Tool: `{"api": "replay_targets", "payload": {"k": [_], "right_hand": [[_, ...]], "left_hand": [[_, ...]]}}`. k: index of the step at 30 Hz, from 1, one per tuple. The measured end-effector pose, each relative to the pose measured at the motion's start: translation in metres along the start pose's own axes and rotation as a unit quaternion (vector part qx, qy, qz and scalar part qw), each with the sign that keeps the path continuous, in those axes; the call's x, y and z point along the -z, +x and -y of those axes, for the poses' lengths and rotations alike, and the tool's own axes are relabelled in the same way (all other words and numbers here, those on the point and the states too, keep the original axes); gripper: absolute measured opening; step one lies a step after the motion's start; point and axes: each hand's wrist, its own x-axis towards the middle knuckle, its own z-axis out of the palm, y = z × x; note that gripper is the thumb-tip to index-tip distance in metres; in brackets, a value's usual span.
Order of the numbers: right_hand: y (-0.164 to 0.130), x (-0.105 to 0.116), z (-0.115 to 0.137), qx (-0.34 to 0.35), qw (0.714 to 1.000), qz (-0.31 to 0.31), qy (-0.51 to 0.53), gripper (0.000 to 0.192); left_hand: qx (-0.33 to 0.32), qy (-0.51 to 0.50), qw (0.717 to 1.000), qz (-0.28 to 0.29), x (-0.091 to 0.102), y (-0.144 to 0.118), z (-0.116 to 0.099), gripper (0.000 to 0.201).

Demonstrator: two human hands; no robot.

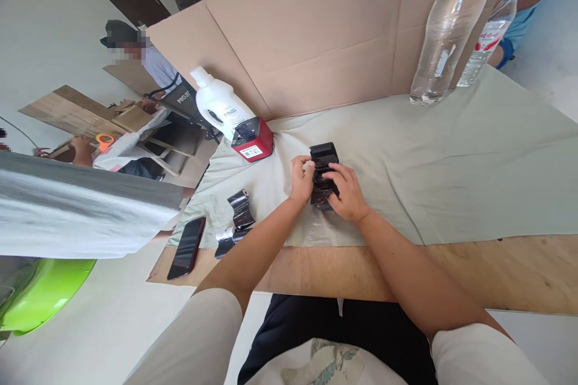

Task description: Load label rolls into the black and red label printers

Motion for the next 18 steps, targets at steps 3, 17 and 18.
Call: {"api": "replay_targets", "payload": {"k": [3,17,18], "right_hand": [[0.003,0.007,0.003,-0.004,1.000,-0.003,0.022,0.031],[-0.001,-0.012,-0.011,-0.043,0.996,-0.075,-0.029,0.042],[-0.001,-0.014,-0.013,-0.049,0.996,-0.059,-0.034,0.046]], "left_hand": [[0.072,-0.119,0.990,0.012,-0.001,0.001,0.004,0.049],[0.016,-0.187,0.982,0.024,-0.007,-0.038,0.023,0.053],[0.027,-0.200,0.979,0.022,-0.009,-0.038,0.026,0.055]]}}
